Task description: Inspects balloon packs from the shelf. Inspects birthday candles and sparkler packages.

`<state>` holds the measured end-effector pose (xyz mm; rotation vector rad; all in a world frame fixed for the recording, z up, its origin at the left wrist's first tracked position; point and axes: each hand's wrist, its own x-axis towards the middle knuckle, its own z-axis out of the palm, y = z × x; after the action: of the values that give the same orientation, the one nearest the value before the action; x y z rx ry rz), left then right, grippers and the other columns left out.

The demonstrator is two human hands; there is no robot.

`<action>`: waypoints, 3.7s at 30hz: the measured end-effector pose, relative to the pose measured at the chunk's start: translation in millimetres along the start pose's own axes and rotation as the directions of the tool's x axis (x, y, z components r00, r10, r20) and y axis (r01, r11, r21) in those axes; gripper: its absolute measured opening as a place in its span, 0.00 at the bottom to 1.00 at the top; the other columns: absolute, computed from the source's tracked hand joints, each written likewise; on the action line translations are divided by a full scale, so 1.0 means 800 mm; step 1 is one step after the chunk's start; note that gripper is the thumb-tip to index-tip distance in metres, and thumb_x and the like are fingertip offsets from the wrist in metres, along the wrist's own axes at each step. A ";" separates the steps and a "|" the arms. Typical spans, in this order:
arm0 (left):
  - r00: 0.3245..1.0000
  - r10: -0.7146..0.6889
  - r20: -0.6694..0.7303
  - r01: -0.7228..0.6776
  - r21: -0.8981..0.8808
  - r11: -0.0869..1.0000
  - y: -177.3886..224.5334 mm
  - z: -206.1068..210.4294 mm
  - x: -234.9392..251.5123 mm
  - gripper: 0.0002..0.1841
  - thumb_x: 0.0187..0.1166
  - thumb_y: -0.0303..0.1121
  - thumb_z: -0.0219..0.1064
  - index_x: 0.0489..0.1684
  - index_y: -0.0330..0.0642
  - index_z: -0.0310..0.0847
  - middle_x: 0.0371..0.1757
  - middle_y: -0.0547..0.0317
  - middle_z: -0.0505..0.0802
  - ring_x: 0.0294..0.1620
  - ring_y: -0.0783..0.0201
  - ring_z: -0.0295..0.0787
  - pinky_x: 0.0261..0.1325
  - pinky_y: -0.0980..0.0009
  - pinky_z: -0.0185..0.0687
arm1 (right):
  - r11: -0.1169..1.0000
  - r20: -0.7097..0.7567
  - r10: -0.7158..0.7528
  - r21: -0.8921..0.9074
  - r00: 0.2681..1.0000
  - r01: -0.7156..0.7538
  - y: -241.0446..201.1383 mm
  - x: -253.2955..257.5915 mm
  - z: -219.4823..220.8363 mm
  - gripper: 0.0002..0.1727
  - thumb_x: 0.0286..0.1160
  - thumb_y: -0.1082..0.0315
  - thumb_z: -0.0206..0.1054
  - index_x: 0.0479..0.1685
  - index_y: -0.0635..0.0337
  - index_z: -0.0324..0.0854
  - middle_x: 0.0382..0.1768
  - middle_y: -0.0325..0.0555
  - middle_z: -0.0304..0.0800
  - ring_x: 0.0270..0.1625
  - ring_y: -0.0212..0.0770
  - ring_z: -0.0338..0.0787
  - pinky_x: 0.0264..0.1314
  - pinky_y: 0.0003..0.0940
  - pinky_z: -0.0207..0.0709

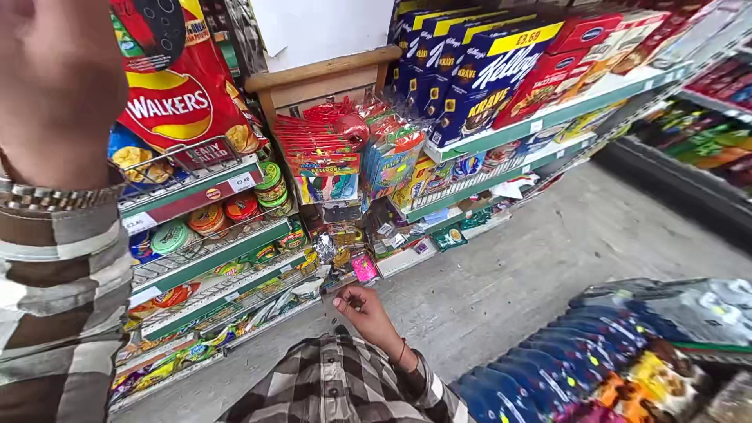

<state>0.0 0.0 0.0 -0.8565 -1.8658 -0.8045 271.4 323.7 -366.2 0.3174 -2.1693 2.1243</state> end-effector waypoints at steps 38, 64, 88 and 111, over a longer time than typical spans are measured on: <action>0.800 -0.445 0.402 0.599 -0.501 0.625 0.068 0.257 -0.314 0.22 0.82 0.36 0.67 0.69 0.33 0.77 0.57 0.48 0.89 0.56 0.61 0.88 0.58 0.66 0.88 | 0.983 -0.629 0.094 -0.065 0.771 -0.173 -0.059 -0.165 0.188 0.12 0.85 0.62 0.64 0.35 0.58 0.86 0.33 0.40 0.93 0.33 0.35 0.91 0.37 0.29 0.86; 0.536 -0.368 0.760 0.762 -0.623 -0.175 0.168 0.188 -0.326 0.20 0.96 0.36 0.40 0.78 0.39 0.66 0.59 0.48 0.89 0.59 0.56 0.92 0.64 0.55 0.89 | 0.998 -0.339 0.068 0.033 0.938 -0.061 -0.030 -0.138 -0.049 0.11 0.87 0.62 0.63 0.38 0.57 0.85 0.38 0.39 0.94 0.38 0.34 0.92 0.39 0.30 0.87; 0.374 -0.640 0.671 0.737 -0.634 -0.235 0.205 0.204 -0.380 0.20 0.96 0.35 0.38 0.78 0.37 0.64 0.64 0.46 0.87 0.65 0.53 0.88 0.69 0.52 0.86 | 0.987 -0.064 0.144 0.080 0.987 -0.139 -0.008 -0.074 -0.121 0.10 0.87 0.66 0.62 0.38 0.59 0.85 0.39 0.40 0.94 0.39 0.36 0.93 0.41 0.32 0.88; 0.419 -0.517 0.746 0.776 -0.590 -0.222 0.129 0.192 -0.354 0.21 0.96 0.41 0.42 0.78 0.45 0.71 0.65 0.53 0.88 0.62 0.62 0.89 0.64 0.61 0.88 | 0.988 -0.133 0.156 0.029 0.979 -0.154 -0.010 0.004 -0.075 0.11 0.86 0.65 0.62 0.37 0.60 0.85 0.37 0.41 0.93 0.38 0.35 0.92 0.40 0.31 0.87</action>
<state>114.3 115.5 -296.8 -0.3978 -1.8108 -2.9712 265.3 382.8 -355.7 0.0039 -2.1633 2.1746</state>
